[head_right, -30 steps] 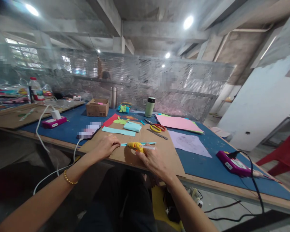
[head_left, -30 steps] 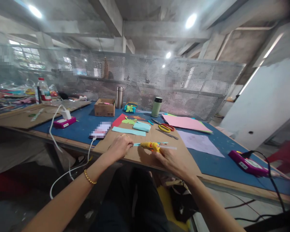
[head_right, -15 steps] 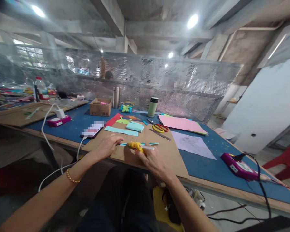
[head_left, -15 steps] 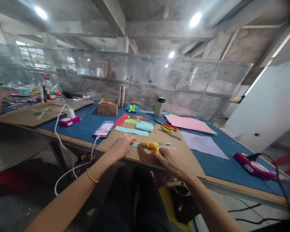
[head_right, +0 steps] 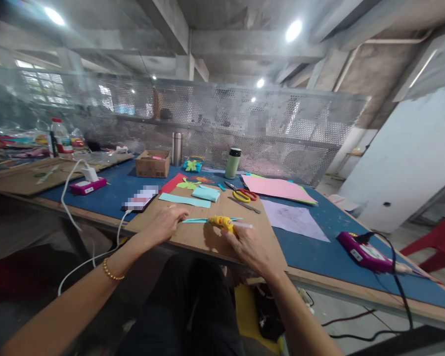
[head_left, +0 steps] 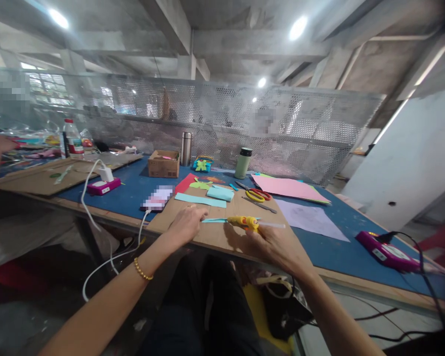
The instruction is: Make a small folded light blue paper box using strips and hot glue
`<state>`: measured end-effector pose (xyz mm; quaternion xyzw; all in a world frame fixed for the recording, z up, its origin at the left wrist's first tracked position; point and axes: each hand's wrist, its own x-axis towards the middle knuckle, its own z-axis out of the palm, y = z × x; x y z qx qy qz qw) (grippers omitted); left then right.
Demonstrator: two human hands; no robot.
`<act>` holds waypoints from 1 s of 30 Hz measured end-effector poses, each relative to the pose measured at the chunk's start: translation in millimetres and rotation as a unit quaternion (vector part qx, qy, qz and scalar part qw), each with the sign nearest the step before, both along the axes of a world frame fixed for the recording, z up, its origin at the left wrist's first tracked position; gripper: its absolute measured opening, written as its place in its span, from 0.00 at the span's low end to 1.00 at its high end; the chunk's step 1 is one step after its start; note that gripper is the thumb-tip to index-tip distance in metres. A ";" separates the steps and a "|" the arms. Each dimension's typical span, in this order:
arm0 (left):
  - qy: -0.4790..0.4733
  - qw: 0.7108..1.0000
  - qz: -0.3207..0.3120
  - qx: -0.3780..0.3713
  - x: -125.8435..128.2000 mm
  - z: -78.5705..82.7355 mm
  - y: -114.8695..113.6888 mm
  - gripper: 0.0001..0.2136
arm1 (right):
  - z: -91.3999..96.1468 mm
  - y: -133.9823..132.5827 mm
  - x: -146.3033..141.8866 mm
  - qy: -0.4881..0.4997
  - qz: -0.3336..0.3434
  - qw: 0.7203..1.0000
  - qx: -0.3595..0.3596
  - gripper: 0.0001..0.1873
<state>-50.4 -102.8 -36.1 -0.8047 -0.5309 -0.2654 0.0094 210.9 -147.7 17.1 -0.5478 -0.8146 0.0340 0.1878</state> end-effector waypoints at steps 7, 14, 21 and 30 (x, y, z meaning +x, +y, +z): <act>0.020 1.000 0.021 0.001 1.5 -1.8 0.5 0.15 | -9.4 5.2 -5.8 0.017 0.016 0.999 -0.023 0.23; 0.014 1.000 0.020 0.005 0.9 -1.0 -1.5 0.16 | -21.1 13.0 -29.2 0.042 0.072 0.996 -0.029 0.23; 0.004 1.000 0.016 0.006 0.9 0.2 -4.2 0.19 | -19.9 12.0 -33.9 0.045 0.085 0.995 -0.021 0.23; 0.006 1.000 0.014 0.000 0.2 -5.4 3.9 0.19 | -16.7 9.8 -4.3 0.027 0.029 0.999 -0.011 0.23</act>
